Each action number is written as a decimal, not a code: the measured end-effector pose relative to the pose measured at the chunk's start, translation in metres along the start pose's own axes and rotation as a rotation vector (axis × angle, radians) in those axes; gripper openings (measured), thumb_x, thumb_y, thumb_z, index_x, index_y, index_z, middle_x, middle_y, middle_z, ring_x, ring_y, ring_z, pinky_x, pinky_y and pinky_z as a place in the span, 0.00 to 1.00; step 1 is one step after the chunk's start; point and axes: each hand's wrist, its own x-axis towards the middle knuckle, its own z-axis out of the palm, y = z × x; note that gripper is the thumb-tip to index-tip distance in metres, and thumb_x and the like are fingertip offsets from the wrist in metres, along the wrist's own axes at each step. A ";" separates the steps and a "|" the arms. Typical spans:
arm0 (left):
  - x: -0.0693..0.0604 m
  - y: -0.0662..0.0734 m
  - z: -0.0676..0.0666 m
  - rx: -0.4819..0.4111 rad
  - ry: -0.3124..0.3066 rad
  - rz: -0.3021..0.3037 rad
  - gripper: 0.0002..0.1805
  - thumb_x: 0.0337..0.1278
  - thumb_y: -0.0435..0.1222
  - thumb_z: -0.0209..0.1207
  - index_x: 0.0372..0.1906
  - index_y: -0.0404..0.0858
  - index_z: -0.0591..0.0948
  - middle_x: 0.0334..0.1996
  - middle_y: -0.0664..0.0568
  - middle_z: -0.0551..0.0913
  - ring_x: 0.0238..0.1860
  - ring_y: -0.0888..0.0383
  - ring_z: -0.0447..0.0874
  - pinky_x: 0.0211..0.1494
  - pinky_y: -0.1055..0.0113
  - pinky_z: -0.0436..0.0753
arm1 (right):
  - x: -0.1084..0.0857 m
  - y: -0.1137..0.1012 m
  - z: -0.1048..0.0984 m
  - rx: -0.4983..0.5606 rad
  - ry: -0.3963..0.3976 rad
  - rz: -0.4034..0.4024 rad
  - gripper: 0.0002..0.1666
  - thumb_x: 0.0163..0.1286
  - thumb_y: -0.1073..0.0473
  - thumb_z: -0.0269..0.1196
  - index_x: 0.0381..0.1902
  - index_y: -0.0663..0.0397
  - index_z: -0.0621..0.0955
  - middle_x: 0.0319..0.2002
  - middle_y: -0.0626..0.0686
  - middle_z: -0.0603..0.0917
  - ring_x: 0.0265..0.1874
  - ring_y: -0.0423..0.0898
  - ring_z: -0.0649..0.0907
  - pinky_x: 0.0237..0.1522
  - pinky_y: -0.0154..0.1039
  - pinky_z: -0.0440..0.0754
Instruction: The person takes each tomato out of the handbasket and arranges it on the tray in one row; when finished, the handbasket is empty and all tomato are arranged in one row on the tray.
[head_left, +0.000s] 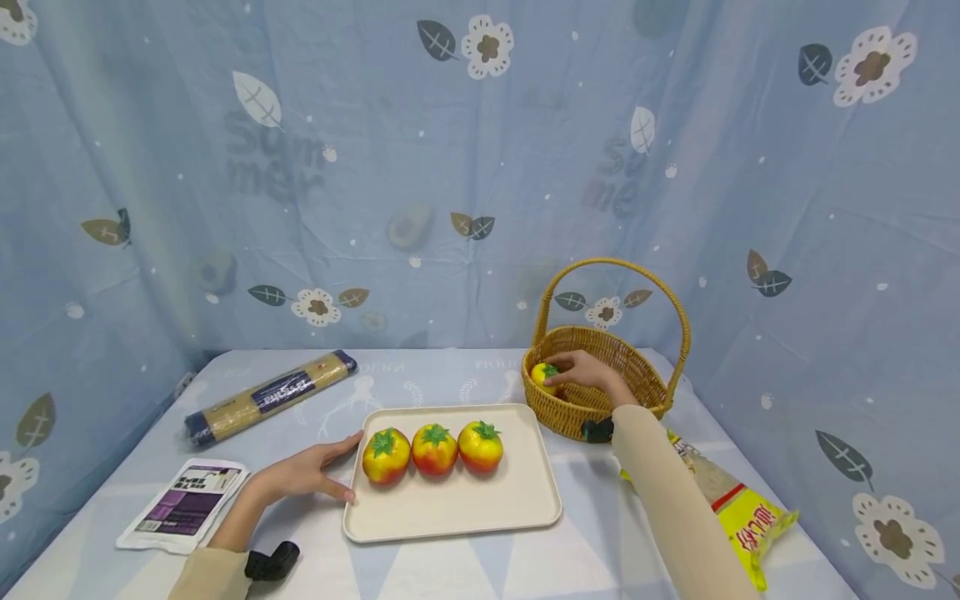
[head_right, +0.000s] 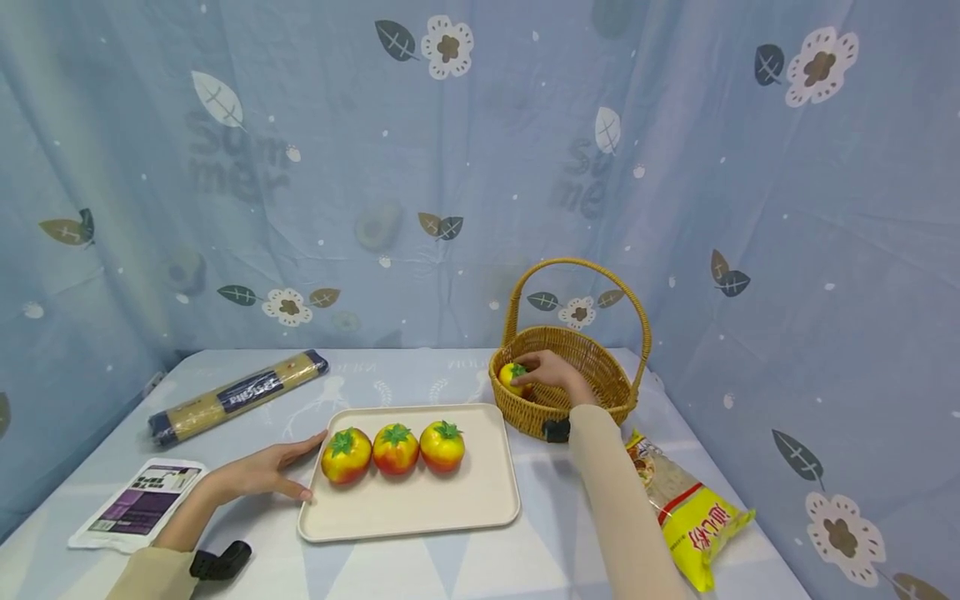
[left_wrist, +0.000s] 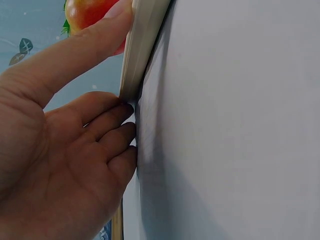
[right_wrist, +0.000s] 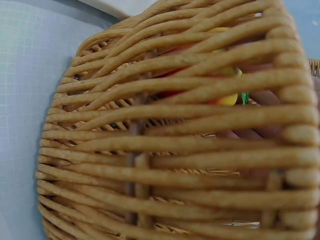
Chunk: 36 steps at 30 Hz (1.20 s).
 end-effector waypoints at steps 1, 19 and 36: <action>0.000 0.000 0.000 0.000 -0.001 0.004 0.57 0.44 0.41 0.73 0.73 0.27 0.51 0.71 0.27 0.50 0.70 0.28 0.46 0.69 0.35 0.50 | 0.000 0.001 0.000 -0.001 0.002 0.005 0.36 0.64 0.50 0.67 0.66 0.59 0.73 0.62 0.63 0.74 0.61 0.60 0.73 0.59 0.55 0.74; 0.001 -0.001 0.000 -0.006 -0.005 -0.007 0.56 0.44 0.40 0.73 0.73 0.27 0.51 0.71 0.27 0.50 0.70 0.28 0.46 0.69 0.35 0.50 | -0.016 -0.002 -0.007 -0.108 0.119 0.087 0.38 0.62 0.45 0.67 0.66 0.58 0.73 0.58 0.63 0.78 0.58 0.61 0.75 0.56 0.56 0.76; 0.001 -0.001 0.000 -0.036 -0.013 -0.009 0.57 0.45 0.40 0.73 0.73 0.27 0.51 0.71 0.27 0.49 0.70 0.28 0.44 0.69 0.35 0.50 | -0.052 -0.024 -0.012 -0.068 0.341 0.080 0.41 0.62 0.43 0.67 0.66 0.61 0.72 0.58 0.66 0.77 0.55 0.61 0.78 0.53 0.55 0.78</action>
